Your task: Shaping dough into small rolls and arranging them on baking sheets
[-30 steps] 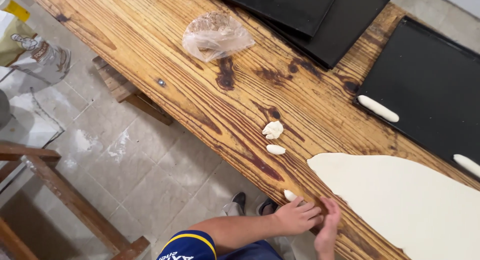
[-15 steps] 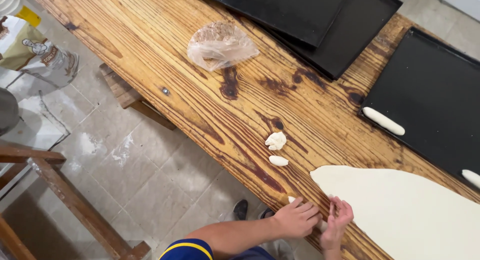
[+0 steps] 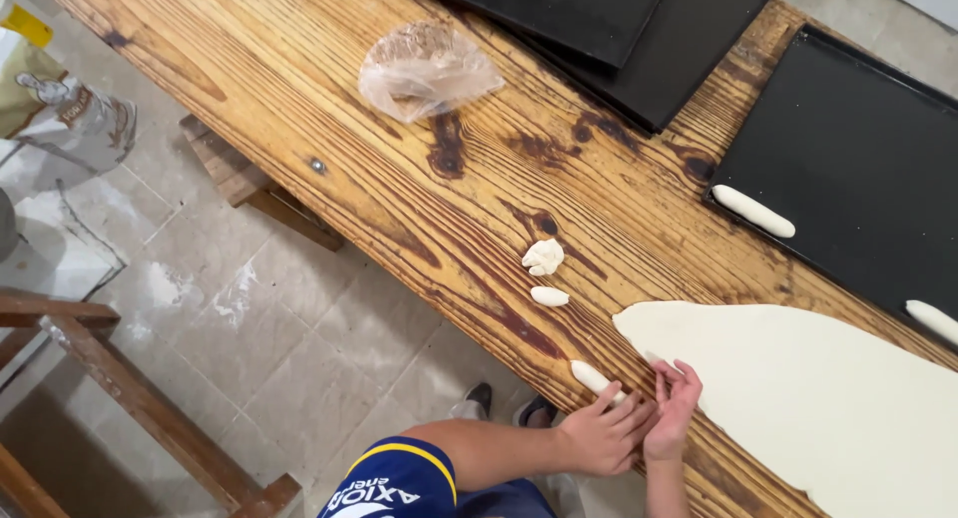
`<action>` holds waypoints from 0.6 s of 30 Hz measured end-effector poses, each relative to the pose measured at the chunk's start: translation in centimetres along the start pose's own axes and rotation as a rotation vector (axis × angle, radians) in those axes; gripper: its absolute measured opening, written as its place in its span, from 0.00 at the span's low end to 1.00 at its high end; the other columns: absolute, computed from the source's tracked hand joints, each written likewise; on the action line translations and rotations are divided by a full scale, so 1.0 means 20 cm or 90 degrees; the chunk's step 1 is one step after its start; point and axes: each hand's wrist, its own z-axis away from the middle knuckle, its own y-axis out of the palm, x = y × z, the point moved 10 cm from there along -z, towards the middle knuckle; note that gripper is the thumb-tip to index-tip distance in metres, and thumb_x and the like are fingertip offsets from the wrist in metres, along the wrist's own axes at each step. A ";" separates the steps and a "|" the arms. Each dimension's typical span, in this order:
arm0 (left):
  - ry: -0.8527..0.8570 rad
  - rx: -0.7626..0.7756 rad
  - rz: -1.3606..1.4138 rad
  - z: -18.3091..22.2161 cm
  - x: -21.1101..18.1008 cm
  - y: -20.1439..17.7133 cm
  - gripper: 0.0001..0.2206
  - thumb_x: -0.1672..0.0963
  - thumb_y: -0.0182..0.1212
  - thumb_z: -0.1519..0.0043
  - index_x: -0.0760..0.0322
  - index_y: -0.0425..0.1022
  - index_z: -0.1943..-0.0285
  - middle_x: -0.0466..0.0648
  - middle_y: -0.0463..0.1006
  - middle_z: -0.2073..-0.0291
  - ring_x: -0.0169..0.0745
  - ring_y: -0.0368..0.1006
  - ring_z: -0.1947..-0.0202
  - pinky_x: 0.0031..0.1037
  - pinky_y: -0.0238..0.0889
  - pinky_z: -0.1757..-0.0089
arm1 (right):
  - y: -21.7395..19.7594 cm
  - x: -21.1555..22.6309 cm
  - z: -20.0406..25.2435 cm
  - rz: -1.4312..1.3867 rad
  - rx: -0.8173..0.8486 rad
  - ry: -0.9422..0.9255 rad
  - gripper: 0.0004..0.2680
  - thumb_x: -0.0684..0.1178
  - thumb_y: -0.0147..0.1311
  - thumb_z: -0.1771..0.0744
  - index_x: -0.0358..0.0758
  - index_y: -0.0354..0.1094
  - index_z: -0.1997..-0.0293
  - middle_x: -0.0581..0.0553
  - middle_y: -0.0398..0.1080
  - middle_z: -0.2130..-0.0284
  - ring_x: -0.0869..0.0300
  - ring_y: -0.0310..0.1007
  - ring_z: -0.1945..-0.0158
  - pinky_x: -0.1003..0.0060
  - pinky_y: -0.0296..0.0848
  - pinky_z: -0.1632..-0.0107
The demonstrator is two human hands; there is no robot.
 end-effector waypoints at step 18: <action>-0.028 0.074 0.137 0.01 0.05 0.03 0.29 0.50 0.38 0.28 0.79 0.68 0.28 0.70 0.71 0.35 0.69 0.67 0.36 0.53 0.51 0.34 | 0.00 0.02 0.23 0.155 -0.065 -0.123 0.27 0.64 0.39 0.31 0.28 0.49 0.33 0.26 0.63 0.42 0.48 0.63 0.37 0.56 0.60 0.33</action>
